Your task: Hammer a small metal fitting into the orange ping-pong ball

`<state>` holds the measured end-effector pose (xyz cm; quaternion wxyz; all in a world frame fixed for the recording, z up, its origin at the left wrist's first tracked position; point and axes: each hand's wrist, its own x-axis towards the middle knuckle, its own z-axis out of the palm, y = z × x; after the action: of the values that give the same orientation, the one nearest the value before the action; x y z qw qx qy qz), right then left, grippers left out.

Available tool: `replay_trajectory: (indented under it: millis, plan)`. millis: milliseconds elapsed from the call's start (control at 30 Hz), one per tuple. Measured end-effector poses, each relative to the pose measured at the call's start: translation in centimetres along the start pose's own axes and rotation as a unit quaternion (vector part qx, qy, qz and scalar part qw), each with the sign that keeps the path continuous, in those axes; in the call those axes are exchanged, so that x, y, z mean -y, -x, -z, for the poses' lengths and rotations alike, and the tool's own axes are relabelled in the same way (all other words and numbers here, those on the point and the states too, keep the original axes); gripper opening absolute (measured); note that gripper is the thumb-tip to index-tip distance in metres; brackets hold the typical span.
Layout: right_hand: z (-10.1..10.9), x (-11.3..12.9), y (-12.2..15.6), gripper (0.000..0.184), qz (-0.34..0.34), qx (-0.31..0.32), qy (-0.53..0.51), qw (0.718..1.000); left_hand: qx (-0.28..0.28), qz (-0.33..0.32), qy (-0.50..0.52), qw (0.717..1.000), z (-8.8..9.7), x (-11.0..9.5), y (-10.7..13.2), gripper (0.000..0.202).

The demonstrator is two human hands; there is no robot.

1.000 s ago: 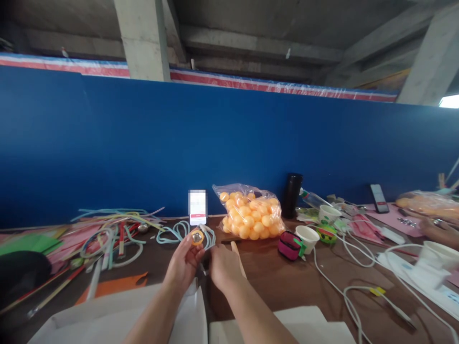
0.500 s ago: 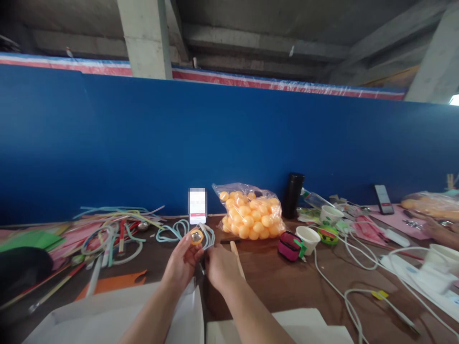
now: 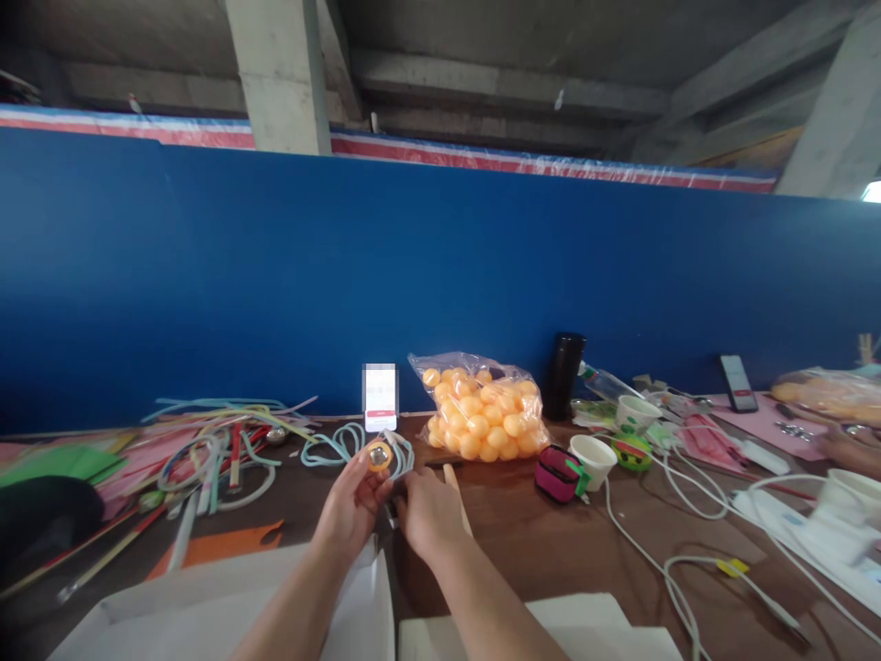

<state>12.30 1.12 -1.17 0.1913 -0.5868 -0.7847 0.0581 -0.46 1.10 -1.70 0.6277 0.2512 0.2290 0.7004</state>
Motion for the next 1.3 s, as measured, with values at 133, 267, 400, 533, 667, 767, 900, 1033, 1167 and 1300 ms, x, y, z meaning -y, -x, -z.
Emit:
replay_trajectory:
  millis: [133,267,400,533,667,767,900,1033,1167,1300]
  plan:
    - [0.02,0.13,-0.07,0.015,-0.008,0.003,0.007,1.0,-0.006,0.002,0.001,1.0,-0.07,0.0,0.05,0.034]
    - [-0.02,0.22,-0.22,0.015,-0.007,0.012,0.006,1.0,-0.008,0.004,0.0,1.0,-0.12,-0.01,0.03,0.034]
    - [0.04,0.21,-0.19,0.019,-0.009,0.011,0.005,1.0,-0.003,0.002,-0.001,1.0,-0.08,0.0,0.0,0.033]
    - [0.0,0.21,-0.13,0.019,-0.01,0.01,0.007,1.0,-0.003,0.002,-0.004,1.0,-0.09,-0.01,-0.02,0.032]
    - [-0.3,0.23,-0.34,0.02,-0.016,0.017,0.006,1.0,-0.002,0.006,-0.008,1.0,-0.21,-0.08,0.07,0.033]
    - [-0.5,0.2,-0.5,0.02,-0.025,0.019,0.002,1.0,-0.005,0.008,-0.01,1.0,-0.3,-0.13,0.14,0.034]
    - [-0.41,0.2,-0.39,0.02,-0.022,0.016,-0.007,1.0,-0.013,0.006,-0.012,1.0,-0.31,-0.15,0.19,0.035]
    - [-0.12,0.27,-0.19,0.021,-0.022,0.01,-0.02,1.0,-0.01,0.006,-0.011,1.0,-0.29,-0.18,0.23,0.033]
    - [-0.13,0.37,-0.24,0.022,-0.021,0.013,-0.032,0.999,-0.008,0.007,-0.012,1.0,-0.28,-0.15,0.17,0.034]
    - [-0.42,0.52,-0.45,0.02,-0.015,0.021,-0.044,0.999,-0.009,0.008,-0.011,1.0,-0.31,-0.13,0.16,0.033]
